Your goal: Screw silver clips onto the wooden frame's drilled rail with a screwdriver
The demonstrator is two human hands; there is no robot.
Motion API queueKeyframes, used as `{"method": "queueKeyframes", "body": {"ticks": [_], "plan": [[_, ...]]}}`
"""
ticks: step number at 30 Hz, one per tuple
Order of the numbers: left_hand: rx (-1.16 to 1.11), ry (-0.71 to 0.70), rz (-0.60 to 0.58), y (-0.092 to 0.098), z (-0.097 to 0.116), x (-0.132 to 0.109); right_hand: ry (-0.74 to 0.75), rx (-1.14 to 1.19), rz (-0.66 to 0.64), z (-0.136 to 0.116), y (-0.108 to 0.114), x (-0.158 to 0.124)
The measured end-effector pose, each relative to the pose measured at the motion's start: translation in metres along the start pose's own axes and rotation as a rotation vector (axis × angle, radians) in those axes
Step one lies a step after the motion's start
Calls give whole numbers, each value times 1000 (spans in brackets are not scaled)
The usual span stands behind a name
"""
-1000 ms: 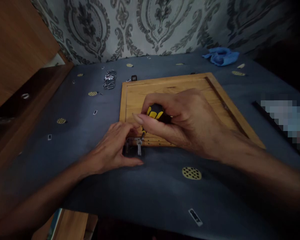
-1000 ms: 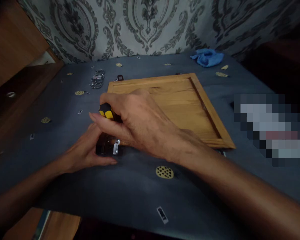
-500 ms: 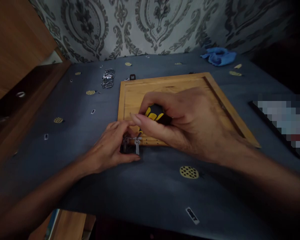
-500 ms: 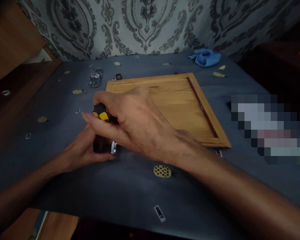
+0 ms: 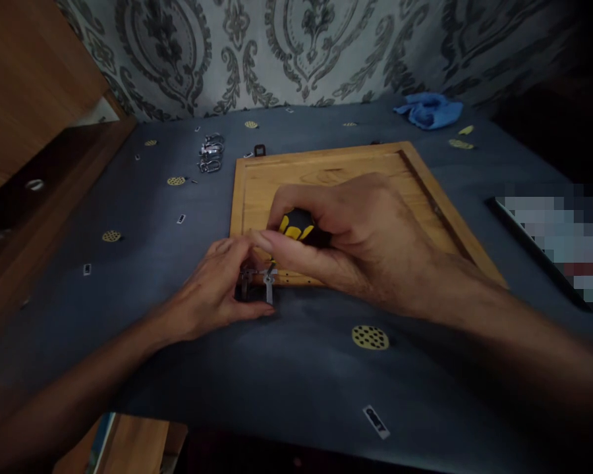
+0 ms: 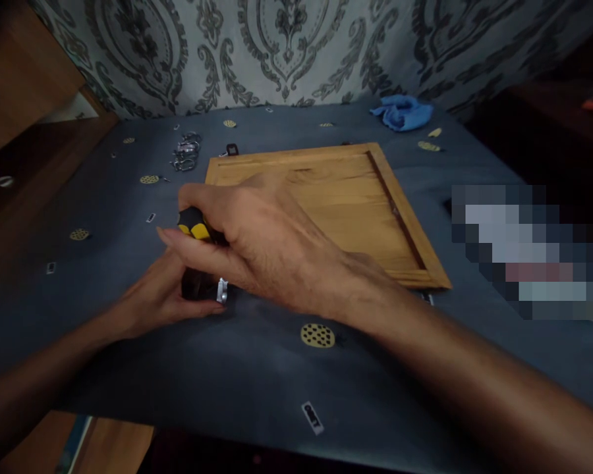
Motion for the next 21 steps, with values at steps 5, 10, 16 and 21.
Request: {"method": "queueKeyframes", "body": {"ticks": [5,10,16,21], "plan": [[-1,-75,4,0,4,-2,10,-34,-140,-6,-3,-1],[23,-20,9,0,0,-3,55,-5,-221,-12,-2,0],[25,-50,22,0,2,-2,102,6,-225,-13,2,0],[4,-61,33,-1,0,-2,141,25,-228,-13,4,-1]]}}
Point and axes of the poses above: each hand's wrist, its own x-axis towards the middle knuckle, its own y-axis out of the back of the hand, z = x × y, the point moved 7 cm from there along x, towards the middle knuckle, and after that the axes turned 9 degrees about z, right-handed, at the moved point
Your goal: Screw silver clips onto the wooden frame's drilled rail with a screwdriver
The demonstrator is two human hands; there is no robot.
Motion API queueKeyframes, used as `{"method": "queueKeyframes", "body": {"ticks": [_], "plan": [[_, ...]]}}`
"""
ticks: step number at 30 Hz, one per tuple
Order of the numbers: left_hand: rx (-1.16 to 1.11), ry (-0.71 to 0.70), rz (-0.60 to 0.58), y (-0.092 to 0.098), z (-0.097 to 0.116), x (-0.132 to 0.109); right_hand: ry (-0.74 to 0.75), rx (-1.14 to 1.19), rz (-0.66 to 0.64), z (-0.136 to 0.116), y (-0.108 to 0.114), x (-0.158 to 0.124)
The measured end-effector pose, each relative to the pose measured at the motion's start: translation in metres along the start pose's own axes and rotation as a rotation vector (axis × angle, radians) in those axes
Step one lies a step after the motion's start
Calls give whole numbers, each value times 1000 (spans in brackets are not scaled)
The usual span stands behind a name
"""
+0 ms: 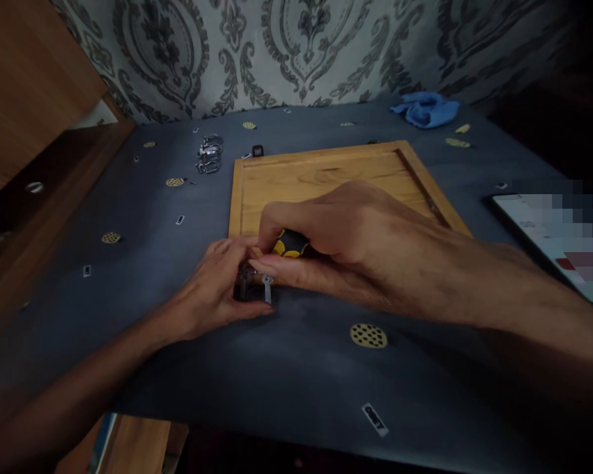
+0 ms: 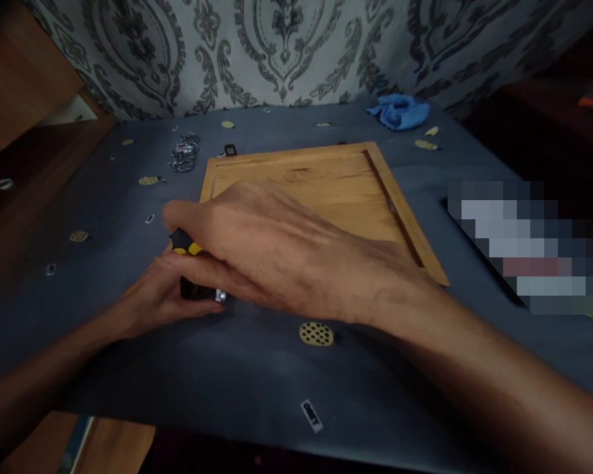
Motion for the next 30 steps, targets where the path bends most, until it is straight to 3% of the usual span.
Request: {"method": "queueKeyframes", "body": {"ticks": [7,14,20,25,30], "plan": [[-3,12,15,1,-2,-1,-26,15,-35,3,0,0],[16,7,-1,3,3,0,-82,-11,171,10,4,0],[-8,47,-48,-1,-1,-2,-92,61,186,0,13,10],[-54,21,-23,2,1,0,-219,-84,448,-2,45,9],[-52,-6,-37,1,2,0,-199,-123,573,0,49,-8]]}}
Point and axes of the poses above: each hand's wrist, its own x-axis towards the middle knuckle, its own y-axis out of the back of the hand, z = x × y, the point moved 7 cm from there along x, towards the middle knuckle, and after that the axes turned 9 degrees about z, right-handed, at the moved point
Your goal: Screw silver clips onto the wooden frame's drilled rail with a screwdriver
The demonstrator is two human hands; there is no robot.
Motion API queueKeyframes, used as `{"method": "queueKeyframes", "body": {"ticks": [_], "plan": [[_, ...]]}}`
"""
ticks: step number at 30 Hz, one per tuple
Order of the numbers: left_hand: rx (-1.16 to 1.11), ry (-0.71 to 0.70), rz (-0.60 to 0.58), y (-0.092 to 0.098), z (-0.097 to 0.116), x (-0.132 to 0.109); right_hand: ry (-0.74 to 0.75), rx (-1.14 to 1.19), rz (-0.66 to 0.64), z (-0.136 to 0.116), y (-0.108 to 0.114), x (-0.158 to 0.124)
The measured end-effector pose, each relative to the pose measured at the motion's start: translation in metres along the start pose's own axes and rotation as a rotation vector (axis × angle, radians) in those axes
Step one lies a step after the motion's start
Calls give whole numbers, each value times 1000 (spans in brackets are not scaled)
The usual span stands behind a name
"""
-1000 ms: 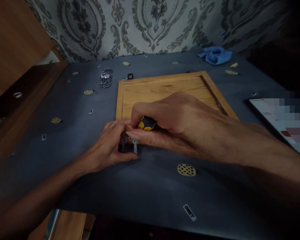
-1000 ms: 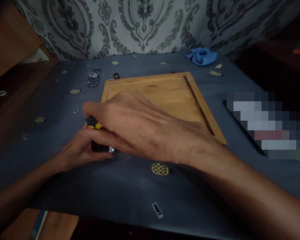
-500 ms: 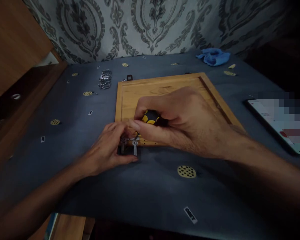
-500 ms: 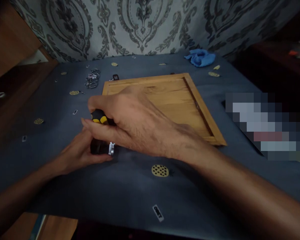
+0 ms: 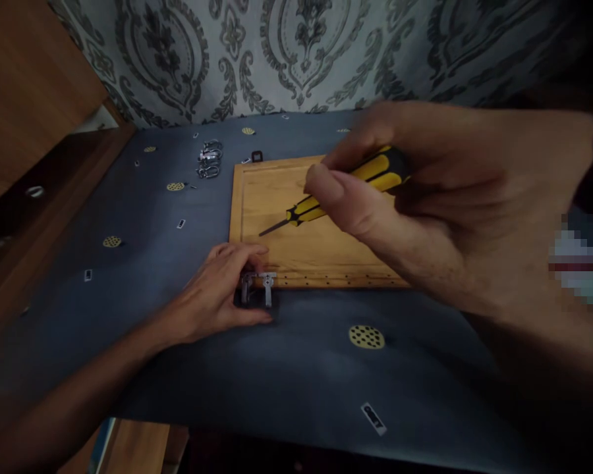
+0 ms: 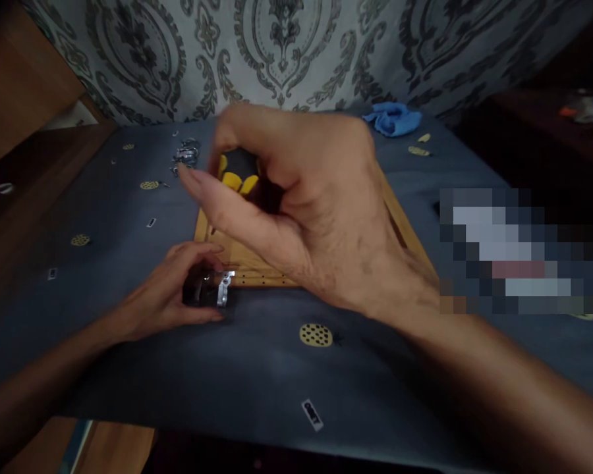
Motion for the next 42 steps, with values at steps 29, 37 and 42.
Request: {"method": "queueKeyframes", "body": {"ticks": [29,37,42], "plan": [[223,177,401,73,-39,6,-547,-164,-246,82,13,-122],[492,245,496,84,-76,0,-85,-361,-267,96,-22,-71],[542,272,630,98,-97,-4,77,-289,-159,70,-3,-76]]}}
Point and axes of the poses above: each hand's wrist, its own x-axis towards the middle knuckle, its own y-axis out of the back of the hand, z = x × y, the point moved 7 cm from there along x, towards the middle knuckle, and after that the axes turned 9 degrees about z, right-handed, at the moved point
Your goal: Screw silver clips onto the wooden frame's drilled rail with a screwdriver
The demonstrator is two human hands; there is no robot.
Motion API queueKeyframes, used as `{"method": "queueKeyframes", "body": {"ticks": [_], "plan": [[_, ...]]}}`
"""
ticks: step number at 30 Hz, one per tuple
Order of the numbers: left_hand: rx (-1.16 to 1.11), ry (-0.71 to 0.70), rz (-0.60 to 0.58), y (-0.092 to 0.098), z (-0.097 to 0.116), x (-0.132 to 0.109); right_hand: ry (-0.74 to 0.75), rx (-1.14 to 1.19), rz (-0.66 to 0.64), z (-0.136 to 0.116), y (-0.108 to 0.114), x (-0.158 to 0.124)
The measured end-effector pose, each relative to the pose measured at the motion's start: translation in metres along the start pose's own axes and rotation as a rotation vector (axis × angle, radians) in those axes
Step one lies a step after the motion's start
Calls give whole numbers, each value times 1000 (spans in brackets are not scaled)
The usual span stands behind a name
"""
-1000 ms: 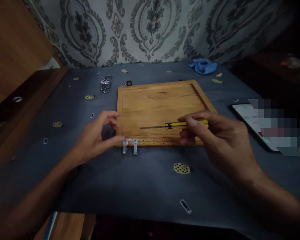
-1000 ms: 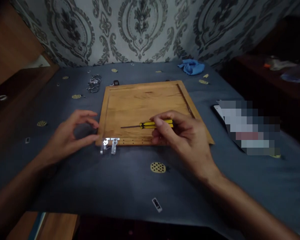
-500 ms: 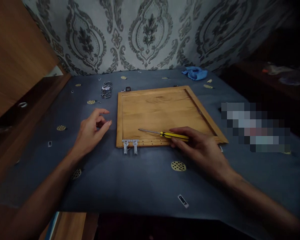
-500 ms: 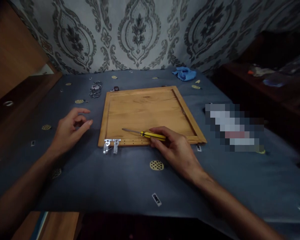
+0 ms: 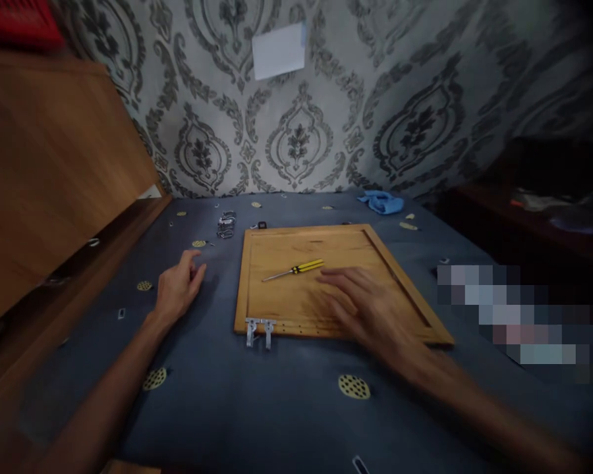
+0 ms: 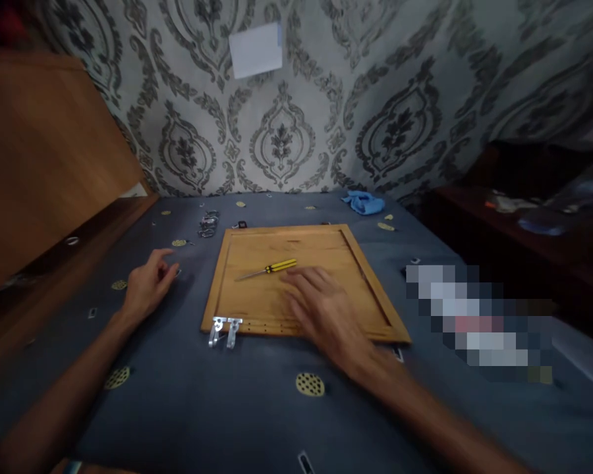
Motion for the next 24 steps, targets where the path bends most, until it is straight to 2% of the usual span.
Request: {"method": "queueKeyframes", "body": {"ticks": [4,7,12,18,24], "plan": [[32,26,69,-2,-21,6,107,67,69,-18,19,-31],[55,46,109,-7,-36,10,118,97,98,-19,23,-51],[80,46,71,-24,-55,11,96,70,106,-16,22,-60],[120,-15,-3,-36,-60,11,83,69,149,-16,21,-55],[172,-37,-36,-60,-49,43,-15,78,168,0,23,-57]]}}
Point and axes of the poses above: each hand's wrist, its own x-axis towards the middle knuckle, its own y-axis out of the back of the hand, z = x × y, the point moved 7 cm from there along x, towards the middle knuckle, and after that the axes turned 9 degrees about z, right-handed, at the moved point
